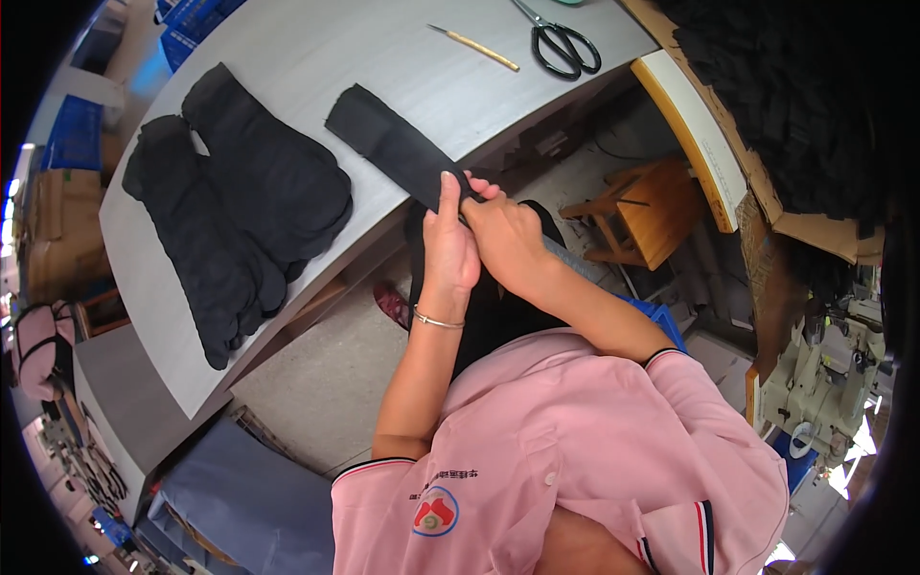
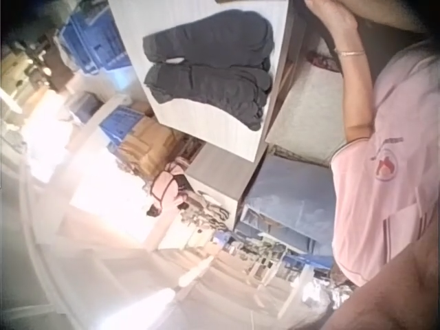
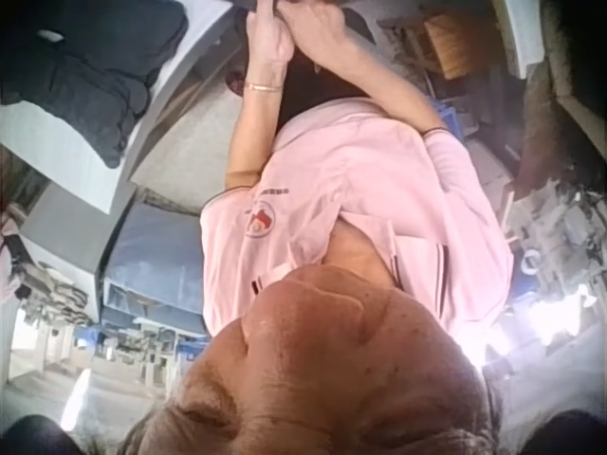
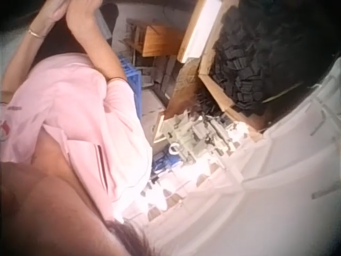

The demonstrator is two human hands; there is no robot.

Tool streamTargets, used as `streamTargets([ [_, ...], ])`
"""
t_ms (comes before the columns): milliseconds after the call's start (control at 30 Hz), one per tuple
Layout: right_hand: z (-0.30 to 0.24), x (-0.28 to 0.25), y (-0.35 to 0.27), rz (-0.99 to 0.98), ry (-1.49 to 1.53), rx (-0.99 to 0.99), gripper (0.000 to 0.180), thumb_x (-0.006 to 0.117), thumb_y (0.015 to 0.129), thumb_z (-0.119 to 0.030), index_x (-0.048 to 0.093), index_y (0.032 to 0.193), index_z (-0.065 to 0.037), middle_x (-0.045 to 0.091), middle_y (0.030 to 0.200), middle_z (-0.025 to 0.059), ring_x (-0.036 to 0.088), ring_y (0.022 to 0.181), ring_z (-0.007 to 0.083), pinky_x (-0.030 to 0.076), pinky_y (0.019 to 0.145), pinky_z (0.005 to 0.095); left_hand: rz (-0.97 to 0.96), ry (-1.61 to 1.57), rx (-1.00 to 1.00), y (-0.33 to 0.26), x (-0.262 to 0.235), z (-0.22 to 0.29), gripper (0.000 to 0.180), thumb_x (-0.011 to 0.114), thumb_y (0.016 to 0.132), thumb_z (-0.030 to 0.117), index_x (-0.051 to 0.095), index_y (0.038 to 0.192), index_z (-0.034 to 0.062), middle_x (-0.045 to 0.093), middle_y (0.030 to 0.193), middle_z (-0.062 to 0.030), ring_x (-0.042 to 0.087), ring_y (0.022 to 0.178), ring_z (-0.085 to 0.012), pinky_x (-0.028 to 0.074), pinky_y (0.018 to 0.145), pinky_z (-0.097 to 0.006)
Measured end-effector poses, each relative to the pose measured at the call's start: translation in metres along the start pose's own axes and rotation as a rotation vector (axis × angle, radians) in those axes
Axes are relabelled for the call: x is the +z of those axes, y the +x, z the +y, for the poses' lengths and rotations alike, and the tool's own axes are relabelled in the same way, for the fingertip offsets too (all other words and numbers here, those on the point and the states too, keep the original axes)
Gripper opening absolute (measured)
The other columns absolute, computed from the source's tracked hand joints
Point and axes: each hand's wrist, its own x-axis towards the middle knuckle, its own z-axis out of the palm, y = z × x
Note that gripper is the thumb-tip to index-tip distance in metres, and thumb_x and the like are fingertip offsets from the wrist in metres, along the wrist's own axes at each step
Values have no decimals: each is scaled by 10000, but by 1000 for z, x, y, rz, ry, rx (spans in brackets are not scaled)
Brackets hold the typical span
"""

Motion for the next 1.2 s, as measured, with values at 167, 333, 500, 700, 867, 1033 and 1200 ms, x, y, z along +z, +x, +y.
streamTargets([
  [167,8,-29,-45,-24,-24,-35,700,715,701,-23,509,1342,-216,536,915,153,637,701,265,488,543,373,-26,43,29,-2,-2,-2,378,580,1007,385,586,1093,17,665,923,-90,673,853,-221,542,826,-348],
  [333,6,-12,-30,-30,-184,1,572,685,757,-86,530,1291,-223,555,843,126,619,655,233,475,520,319,-34,142,65,-1,-1,-6,372,573,1015,365,587,1089,1,670,930,-106,674,888,-227,535,843,-350],
  [500,3,3,3,-16,-144,32,398,644,802,-88,590,1189,-163,571,798,138,641,672,295,503,551,381,-84,55,87,-2,3,-6,385,587,1010,348,578,1102,-25,681,1029,-142,658,986,-227,523,902,-375],
  [700,11,-28,-46,-40,-209,-55,575,714,749,-87,534,1283,-201,582,925,149,627,708,228,473,558,317,-20,27,14,-1,-1,0,376,628,988,283,564,1184,-31,666,1112,-169,658,1041,-273,548,935,-421],
  [867,7,-30,-61,-66,-87,-17,840,721,740,-81,379,1494,-223,555,1017,173,607,703,226,499,574,312,-4,-15,-13,1,-3,-2,339,629,987,277,574,1134,-24,675,1023,-148,672,939,-255,565,895,-410],
  [1033,-2,0,-14,-50,-146,49,316,642,823,-164,617,1139,-171,578,1009,159,626,740,226,508,571,319,-20,23,33,4,-4,-2,339,600,1004,314,586,1089,-14,674,968,-117,669,892,-229,567,846,-372],
  [1200,3,9,-4,-29,-120,32,201,632,828,-161,621,1029,-169,578,986,150,630,729,232,497,564,326,-53,53,-3,1,-3,-2,344,590,1004,354,580,1069,16,661,987,-94,648,965,-215,547,897,-381],
])
